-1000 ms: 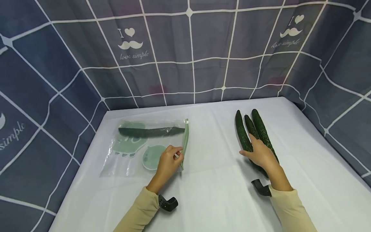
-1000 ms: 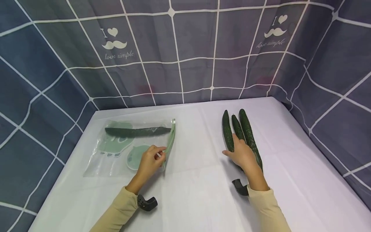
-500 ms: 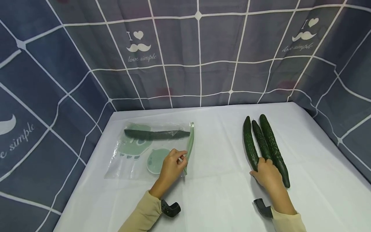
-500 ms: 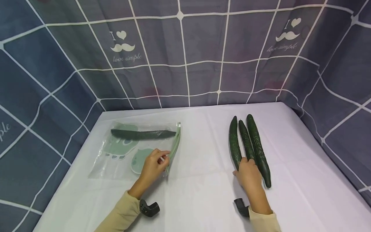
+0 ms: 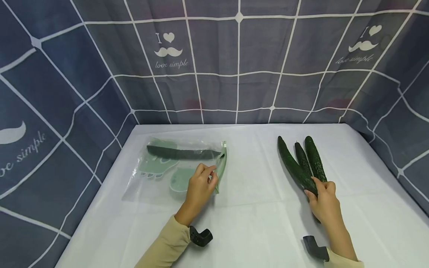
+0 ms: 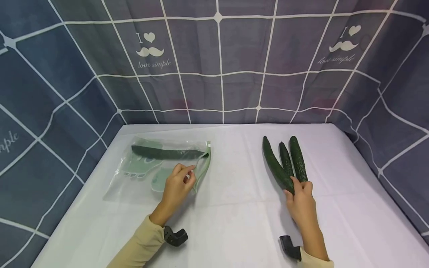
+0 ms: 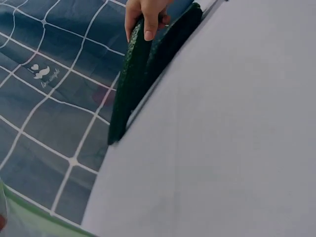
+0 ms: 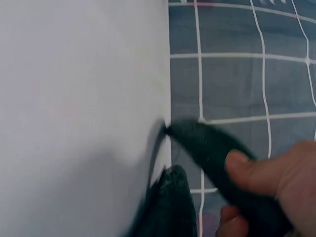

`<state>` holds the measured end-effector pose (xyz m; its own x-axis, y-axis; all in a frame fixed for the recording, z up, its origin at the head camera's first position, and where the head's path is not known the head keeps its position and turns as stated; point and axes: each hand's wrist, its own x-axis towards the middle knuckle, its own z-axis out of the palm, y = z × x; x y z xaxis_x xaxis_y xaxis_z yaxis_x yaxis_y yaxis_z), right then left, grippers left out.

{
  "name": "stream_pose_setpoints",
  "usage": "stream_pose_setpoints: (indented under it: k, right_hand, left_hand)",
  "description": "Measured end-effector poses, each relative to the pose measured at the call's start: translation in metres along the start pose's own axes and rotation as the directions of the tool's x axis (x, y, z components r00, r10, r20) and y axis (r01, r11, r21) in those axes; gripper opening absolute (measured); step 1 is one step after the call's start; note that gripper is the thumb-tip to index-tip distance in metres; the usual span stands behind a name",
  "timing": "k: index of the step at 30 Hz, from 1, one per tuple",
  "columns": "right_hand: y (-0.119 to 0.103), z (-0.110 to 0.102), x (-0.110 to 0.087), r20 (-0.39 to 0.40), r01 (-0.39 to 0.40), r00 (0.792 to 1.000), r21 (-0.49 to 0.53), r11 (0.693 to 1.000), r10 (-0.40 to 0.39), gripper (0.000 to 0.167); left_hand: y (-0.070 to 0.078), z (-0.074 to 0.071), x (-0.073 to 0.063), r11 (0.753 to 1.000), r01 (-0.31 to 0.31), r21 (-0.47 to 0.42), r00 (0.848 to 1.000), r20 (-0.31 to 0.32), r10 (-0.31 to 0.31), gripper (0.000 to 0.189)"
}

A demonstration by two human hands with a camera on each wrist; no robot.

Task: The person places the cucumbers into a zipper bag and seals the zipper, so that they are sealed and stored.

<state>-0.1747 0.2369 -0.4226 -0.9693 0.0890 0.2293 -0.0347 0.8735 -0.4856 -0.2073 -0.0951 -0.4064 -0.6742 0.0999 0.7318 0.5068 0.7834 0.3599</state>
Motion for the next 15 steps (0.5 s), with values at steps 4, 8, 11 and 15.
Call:
stream_pose_setpoints:
  k: [4,8,11,15]
  right_hand:
    - [0.005,-0.003,-0.003,-0.074,0.095,0.993,0.071,0.993,-0.09,0.049]
    - [0.004,-0.006,-0.002,-0.092,0.167,0.984,0.18,0.969,-0.153,0.049]
    - [0.004,-0.01,-0.002,-0.055,0.164,0.986,0.238,0.957,-0.155,0.047]
    - [0.007,-0.012,-0.004,-0.04,0.173,0.985,0.268,0.948,-0.169,0.047]
  left_hand:
    - [0.004,0.0,0.004,0.996,-0.055,0.072,0.998,-0.024,0.057,0.015]
    - [0.005,0.0,0.005,0.994,-0.052,0.091,0.998,-0.033,0.056,0.015]
    - [0.006,-0.002,0.006,0.995,-0.049,0.082,0.998,-0.036,0.052,0.015]
    - [0.007,-0.005,0.009,0.997,-0.047,0.069,0.998,-0.03,0.049,0.015]
